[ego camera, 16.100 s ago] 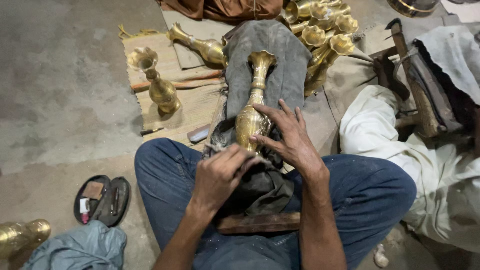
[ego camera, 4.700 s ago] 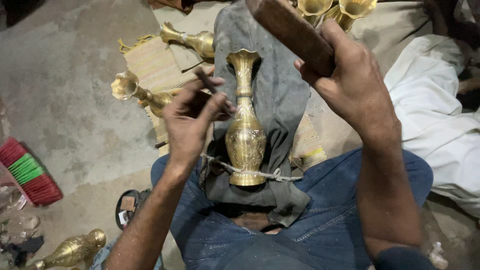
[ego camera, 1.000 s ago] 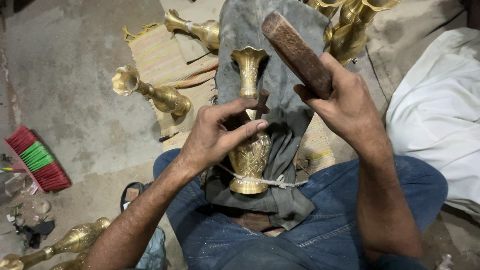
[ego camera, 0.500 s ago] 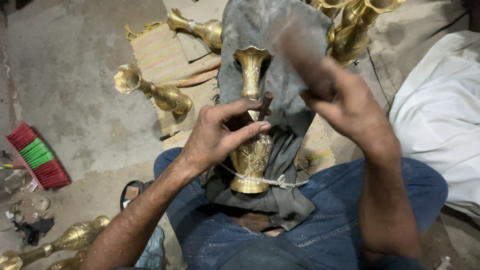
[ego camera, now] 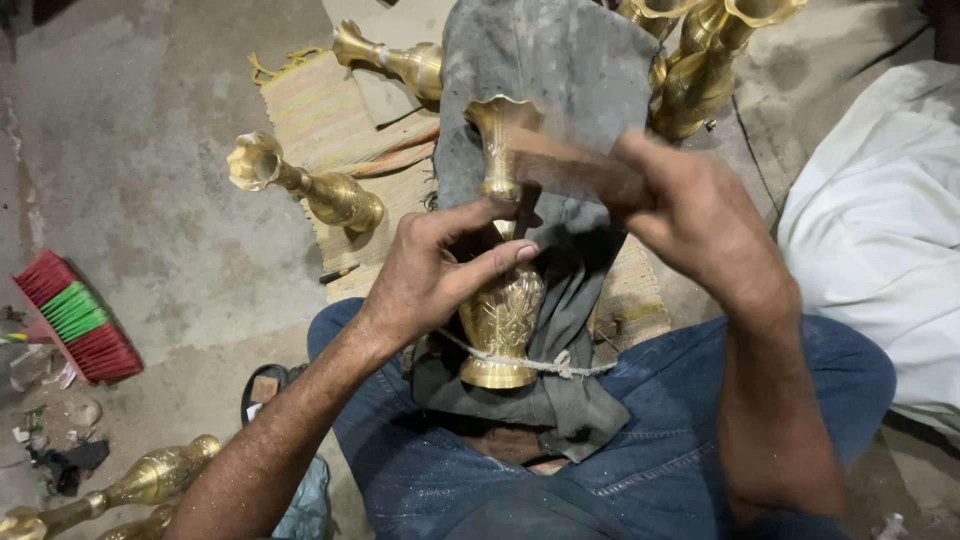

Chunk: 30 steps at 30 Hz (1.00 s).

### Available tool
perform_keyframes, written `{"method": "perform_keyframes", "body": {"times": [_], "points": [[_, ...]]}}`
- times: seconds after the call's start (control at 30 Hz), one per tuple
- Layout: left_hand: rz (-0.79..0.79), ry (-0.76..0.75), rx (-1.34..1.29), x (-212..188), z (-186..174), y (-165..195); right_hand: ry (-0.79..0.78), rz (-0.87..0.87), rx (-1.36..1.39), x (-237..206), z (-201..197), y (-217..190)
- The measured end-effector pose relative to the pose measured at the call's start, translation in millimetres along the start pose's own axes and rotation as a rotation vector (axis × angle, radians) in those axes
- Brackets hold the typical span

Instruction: The person sits cross-legged on the floor with a brass vase held upright against a cloth pad on their lap. They hold a chisel against the vase surface and strike it with a wooden mallet, repositioning the chisel repeatedly to work the decorative pattern around the vase body and neck.

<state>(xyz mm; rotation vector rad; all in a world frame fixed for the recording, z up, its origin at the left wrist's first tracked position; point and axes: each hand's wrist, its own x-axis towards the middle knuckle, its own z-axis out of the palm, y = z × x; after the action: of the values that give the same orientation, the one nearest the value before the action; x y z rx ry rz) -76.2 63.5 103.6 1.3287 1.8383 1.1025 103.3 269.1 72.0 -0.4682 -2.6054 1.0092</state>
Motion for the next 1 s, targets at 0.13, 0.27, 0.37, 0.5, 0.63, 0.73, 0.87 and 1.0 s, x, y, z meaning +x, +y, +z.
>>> {"method": "perform_keyframes", "body": {"times": [0.13, 0.27, 0.37, 0.5, 0.63, 0.73, 0.87, 1.0], "points": [[-0.01, -0.003, 0.011, 1.0, -1.2, 0.9, 0.026, 0.072, 0.088, 0.5, 0.1, 1.3], [0.04, 0.003, 0.042, 1.6, -2.3, 1.0, -0.02, 0.111, -0.109, -0.2, -6.4, 0.0], [0.004, 0.013, 0.023, 0.7, -1.8, 0.0, 0.08, 0.067, 0.13, 3.7, -5.0, -2.7], [-0.027, 0.017, -0.008, 1.1, -0.9, -2.5, -0.078, 0.22, -0.225, 5.3, -4.2, -4.5], [0.078, 0.042, 0.029, 2.0, -0.7, -4.4, 0.004, 0.083, 0.141, 4.6, -4.7, -1.2], [0.007, 0.031, 0.04, 2.6, -1.6, -5.2, -0.046, 0.131, -0.116, 1.0, -7.1, 3.2], [-0.032, 0.017, 0.016, 2.4, -1.9, -6.3, 0.083, 0.088, 0.169, 2.2, -2.8, 4.7], [0.029, 0.056, 0.018, 2.8, -0.6, -7.1, -0.052, 0.199, -0.184, 3.1, -3.7, -0.9]]}}
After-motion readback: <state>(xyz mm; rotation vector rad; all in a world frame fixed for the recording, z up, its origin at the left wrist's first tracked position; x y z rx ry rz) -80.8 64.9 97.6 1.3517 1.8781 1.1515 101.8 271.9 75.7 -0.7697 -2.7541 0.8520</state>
